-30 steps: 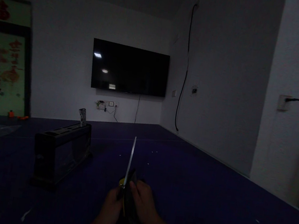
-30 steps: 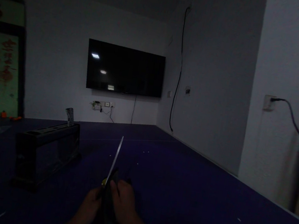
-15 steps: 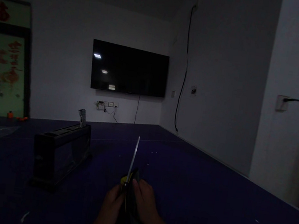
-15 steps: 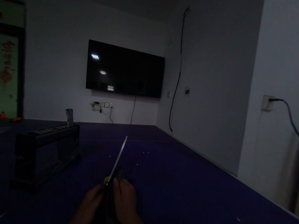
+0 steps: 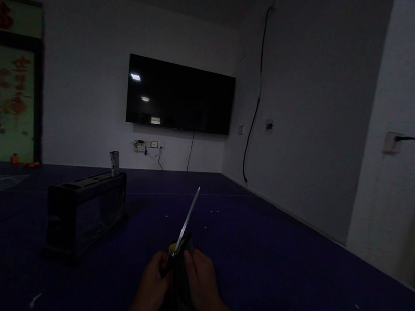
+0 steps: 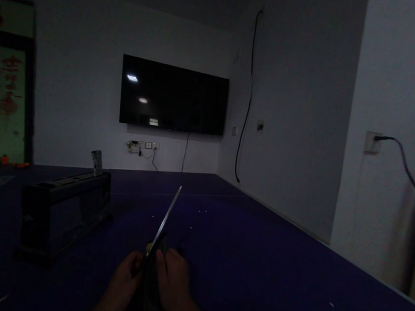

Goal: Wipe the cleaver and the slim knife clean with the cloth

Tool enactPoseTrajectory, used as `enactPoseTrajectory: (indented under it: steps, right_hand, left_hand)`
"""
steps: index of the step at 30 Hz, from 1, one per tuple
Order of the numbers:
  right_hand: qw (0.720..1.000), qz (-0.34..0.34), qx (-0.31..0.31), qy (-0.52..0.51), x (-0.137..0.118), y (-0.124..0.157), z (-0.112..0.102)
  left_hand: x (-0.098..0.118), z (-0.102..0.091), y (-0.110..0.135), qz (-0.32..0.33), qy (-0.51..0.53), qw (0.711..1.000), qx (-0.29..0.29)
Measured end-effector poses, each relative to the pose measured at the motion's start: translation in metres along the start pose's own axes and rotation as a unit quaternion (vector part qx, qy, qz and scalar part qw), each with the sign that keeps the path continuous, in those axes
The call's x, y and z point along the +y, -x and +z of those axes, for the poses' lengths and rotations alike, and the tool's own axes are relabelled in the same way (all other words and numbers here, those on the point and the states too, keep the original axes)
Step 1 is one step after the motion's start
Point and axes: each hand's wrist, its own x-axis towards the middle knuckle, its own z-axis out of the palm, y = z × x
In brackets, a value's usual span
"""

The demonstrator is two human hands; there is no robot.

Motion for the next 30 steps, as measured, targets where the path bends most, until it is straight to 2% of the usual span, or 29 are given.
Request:
enactPoseTrajectory:
  steps: [5, 11, 17, 25, 30]
  right_hand:
    - [1.0, -0.018, -0.007, 0.001, -0.002, 0.001, -0.003]
    - [1.0, 0.001, -0.022, 0.006, -0.004, -0.002, -0.002]
    - [1.0, 0.011, -0.02, 0.012, 0.001, -0.002, 0.001]
    - [0.997, 0.057, 0.057, -0.001, 0.005, -0.002, 0.005]
    - [0.994, 0.07, 0.044, -0.069, 0.003, -0.004, 0.004]
  left_hand:
    - [-0.002, -0.001, 0.0, -0.013, 0.021, 1.0, 0.013]
    - [-0.004, -0.001, 0.002, -0.059, 0.13, 0.99, -0.007]
    - [0.003, -0.001, 0.003, -0.02, 0.088, 0.996, 0.002]
    - [0.012, 0.002, 0.003, 0.023, 0.016, 0.999, -0.023]
    - [0.012, 0.002, 0.003, 0.017, 0.025, 0.999, -0.025]
